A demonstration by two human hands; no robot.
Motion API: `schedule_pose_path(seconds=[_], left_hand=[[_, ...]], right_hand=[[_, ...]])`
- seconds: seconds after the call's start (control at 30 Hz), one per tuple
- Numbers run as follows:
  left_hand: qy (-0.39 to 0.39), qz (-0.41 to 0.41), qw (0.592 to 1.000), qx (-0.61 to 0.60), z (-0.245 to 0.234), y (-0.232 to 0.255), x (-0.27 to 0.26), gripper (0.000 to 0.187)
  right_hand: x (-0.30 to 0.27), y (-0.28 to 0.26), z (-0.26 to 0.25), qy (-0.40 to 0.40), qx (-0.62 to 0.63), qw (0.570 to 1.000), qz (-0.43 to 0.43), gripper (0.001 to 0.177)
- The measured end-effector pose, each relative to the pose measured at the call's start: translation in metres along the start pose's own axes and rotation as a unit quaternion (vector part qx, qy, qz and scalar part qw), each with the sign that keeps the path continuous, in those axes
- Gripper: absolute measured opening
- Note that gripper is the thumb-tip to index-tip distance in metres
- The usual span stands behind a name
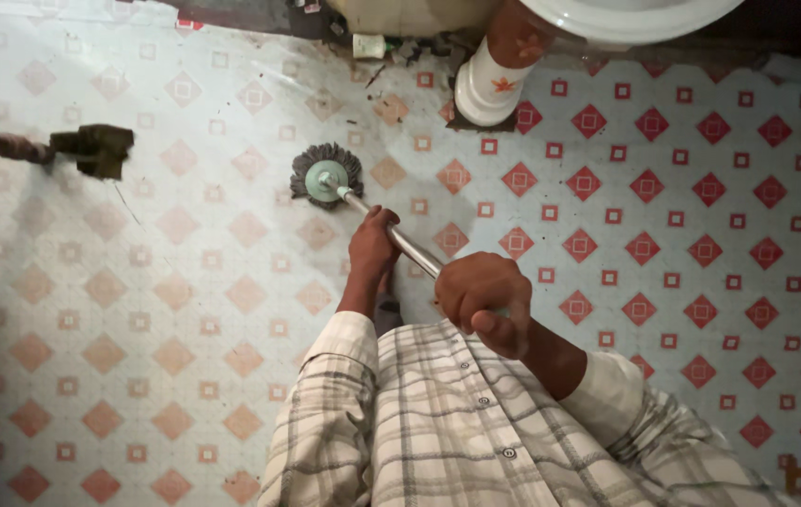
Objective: The person cleans a tiled floor using a mop, moving the mop head across the surface by hand and occasionally shifting position to reach different areas.
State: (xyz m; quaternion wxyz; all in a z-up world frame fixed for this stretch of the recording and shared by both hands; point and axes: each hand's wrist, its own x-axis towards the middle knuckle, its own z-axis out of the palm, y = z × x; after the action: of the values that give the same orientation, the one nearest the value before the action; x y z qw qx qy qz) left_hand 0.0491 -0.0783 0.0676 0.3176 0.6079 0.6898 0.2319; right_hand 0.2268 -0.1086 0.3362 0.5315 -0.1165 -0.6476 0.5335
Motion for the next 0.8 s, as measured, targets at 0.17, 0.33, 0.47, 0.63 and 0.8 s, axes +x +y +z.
schedule_pose_path(seconds=[0.17,0.33,0.47,0.63,0.8], left_hand=[[-0.038,0.022,0.999,-0.016,-0.012,0.000,0.023,0.033],[-0.096,0.001,0.995,-0.031,-0.028,0.004,0.039,0.020],[-0.122,-0.001,0.992,-0.027,-0.038,0.002,0.050,0.018],[-0.136,0.014,0.990,-0.017,-0.043,-0.026,0.061,0.017],[-0.047,0.108,0.990,-0.074,-0.009,-0.112,0.105,0.010]], right_hand=[[0.016,0.016,-0.001,0.050,0.014,0.999,-0.013,0.051],[0.031,0.020,0.004,0.081,0.006,0.997,-0.013,0.052],[0.039,0.025,0.010,0.111,0.019,0.994,-0.007,0.054],[0.035,0.044,0.026,0.117,0.034,0.992,-0.022,0.053],[0.038,0.080,0.034,0.066,-0.010,0.997,0.023,0.051]])
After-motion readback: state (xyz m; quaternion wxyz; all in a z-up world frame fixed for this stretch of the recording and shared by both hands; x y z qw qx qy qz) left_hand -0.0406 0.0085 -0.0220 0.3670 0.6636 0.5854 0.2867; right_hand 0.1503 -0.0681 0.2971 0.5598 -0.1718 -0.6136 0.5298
